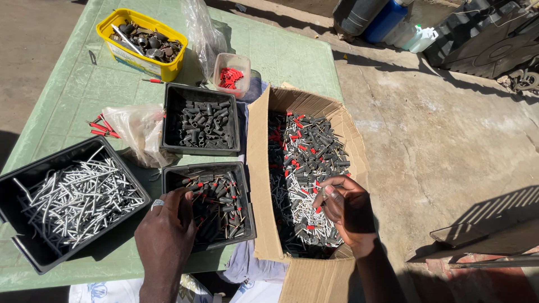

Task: Assembling metal nails with plastic wall anchors and sorting them into containers.

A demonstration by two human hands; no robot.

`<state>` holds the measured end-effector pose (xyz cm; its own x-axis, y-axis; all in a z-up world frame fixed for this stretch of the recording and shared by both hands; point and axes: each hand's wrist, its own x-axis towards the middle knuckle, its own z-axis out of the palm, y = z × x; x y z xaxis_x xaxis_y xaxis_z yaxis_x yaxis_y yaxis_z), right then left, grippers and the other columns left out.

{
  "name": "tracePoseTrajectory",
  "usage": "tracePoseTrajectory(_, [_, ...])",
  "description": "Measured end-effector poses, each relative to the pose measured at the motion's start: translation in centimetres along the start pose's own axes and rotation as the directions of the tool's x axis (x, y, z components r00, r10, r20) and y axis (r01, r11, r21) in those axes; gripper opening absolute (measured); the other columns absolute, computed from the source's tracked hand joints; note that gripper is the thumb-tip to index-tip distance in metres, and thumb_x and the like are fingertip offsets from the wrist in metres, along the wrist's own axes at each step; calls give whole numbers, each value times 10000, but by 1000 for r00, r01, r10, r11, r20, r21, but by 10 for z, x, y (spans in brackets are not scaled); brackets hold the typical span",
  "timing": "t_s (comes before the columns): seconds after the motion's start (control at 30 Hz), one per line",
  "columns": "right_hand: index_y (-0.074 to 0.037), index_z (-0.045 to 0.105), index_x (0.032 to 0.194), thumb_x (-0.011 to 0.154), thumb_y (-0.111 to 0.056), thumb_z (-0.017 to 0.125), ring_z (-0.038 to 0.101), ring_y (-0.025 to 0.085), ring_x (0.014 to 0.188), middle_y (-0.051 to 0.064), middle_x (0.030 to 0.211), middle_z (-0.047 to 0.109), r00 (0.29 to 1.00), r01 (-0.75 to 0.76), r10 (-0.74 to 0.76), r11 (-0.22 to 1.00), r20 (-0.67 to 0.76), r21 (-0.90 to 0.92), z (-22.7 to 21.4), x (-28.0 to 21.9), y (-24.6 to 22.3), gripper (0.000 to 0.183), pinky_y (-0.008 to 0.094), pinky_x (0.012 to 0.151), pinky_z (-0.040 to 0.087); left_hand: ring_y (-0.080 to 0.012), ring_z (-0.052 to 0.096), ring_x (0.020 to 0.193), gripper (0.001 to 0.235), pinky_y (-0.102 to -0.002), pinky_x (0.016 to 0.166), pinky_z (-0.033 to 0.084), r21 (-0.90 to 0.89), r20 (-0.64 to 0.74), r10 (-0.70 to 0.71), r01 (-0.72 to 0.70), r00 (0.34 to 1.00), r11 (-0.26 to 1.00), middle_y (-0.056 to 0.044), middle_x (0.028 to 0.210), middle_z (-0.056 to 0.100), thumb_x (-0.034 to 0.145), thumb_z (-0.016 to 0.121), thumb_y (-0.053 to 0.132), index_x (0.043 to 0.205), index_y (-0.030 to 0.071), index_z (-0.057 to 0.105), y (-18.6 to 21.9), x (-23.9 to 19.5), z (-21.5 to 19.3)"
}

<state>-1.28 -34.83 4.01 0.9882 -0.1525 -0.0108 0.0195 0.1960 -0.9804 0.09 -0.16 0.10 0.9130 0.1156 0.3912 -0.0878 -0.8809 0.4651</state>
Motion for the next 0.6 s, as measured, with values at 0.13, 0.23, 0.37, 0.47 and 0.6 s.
tracePoseTrajectory(0.13, [81,631,1053,938,-83,656,262,91,353,316,663,635,993,-100,104,993,-64,57,-3,3,-3,202,218,348,153,-312,658,766,149,-439,577,465,10,14,-16,16,1000,1000,-9,907,704,1005,622,304,1120,236,688,0,-1,-1])
tracePoseTrajectory(0.23, [73,634,1079,949,-154,633,430,122,422,333,712,669,989,-130,131,991,-71,26,-3,3,-4,261,209,355,181,-309,653,749,134,-432,571,465,-16,7,-11,11,1000,1000,-1,916,703,1005,630,298,1110,236,686,-1,-1,1])
tracePoseTrajectory(0.37, [78,633,1118,921,-159,652,319,77,373,382,792,696,988,-136,135,991,-73,-11,1,2,-6,309,201,357,194,-308,651,753,143,-439,571,466,1,11,-18,18,1000,1000,2,904,700,997,635,302,1118,248,688,-1,-2,1])
tracePoseTrajectory(0.47, [61,642,1134,897,-116,687,410,85,442,379,803,706,996,-67,63,996,-69,-57,2,2,-4,299,199,384,208,-305,649,748,138,-436,564,463,-3,11,-15,15,1000,1000,-2,894,697,998,635,298,1111,239,688,-1,-1,1])
tracePoseTrajectory(0.6, [47,655,1111,884,-63,711,280,49,422,339,860,732,995,-68,62,995,-79,-70,7,0,-7,259,194,406,240,-304,653,745,131,-434,569,459,-2,3,-11,11,1000,1000,-11,877,700,1010,625,300,1105,236,689,-2,-2,1])
